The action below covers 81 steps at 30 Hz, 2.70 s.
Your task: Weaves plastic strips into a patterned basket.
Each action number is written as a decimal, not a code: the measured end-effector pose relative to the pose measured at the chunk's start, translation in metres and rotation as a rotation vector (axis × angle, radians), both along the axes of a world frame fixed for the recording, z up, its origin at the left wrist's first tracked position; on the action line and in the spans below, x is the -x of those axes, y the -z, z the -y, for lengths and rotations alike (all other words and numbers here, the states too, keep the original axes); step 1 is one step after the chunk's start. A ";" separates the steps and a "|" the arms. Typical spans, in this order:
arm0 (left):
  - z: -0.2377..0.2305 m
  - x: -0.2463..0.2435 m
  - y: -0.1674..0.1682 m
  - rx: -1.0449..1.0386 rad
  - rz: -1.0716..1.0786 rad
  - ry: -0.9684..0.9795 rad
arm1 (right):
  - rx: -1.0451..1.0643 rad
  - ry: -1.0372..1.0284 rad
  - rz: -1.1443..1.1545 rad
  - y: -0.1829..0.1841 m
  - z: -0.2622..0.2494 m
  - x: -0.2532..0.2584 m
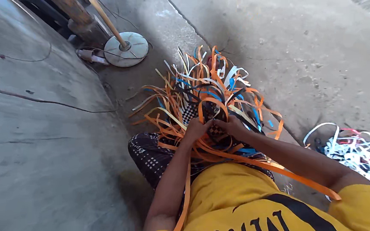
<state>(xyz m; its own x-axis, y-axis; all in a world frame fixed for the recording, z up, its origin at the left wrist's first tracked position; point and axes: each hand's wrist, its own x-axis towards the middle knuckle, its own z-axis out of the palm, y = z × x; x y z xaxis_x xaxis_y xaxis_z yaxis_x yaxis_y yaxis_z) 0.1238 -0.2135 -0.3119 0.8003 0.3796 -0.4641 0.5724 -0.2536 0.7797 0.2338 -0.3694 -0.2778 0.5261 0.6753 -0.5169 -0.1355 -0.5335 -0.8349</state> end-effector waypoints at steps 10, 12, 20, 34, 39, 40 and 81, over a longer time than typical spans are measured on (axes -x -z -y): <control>0.001 0.003 -0.007 -0.017 -0.047 0.029 | 0.081 0.117 -0.293 -0.001 0.016 0.009; 0.003 0.006 -0.011 0.001 0.025 0.104 | 0.038 0.088 -0.295 -0.027 0.003 0.007; -0.005 0.017 0.001 0.062 0.079 0.010 | -0.152 -0.182 0.179 -0.072 -0.032 -0.021; -0.013 0.069 0.014 -0.322 0.613 -0.448 | 0.183 -0.369 0.509 0.018 -0.038 -0.043; -0.009 0.096 0.025 -0.524 0.387 -0.260 | 0.260 -0.360 0.487 0.012 -0.046 -0.040; -0.008 0.095 0.027 -0.490 0.310 -0.207 | 0.291 -0.382 0.479 0.008 -0.048 -0.040; 0.013 0.060 0.024 -0.635 0.304 -0.089 | 0.276 -0.319 0.404 0.006 -0.048 -0.028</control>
<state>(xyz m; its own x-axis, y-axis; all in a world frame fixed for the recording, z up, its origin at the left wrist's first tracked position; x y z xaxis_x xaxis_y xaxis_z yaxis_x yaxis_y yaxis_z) 0.0641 -0.2262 -0.3359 0.8126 0.5729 0.1075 0.3926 -0.6742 0.6256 0.2617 -0.3216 -0.2840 0.5107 0.7019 -0.4966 0.3681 -0.7004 -0.6115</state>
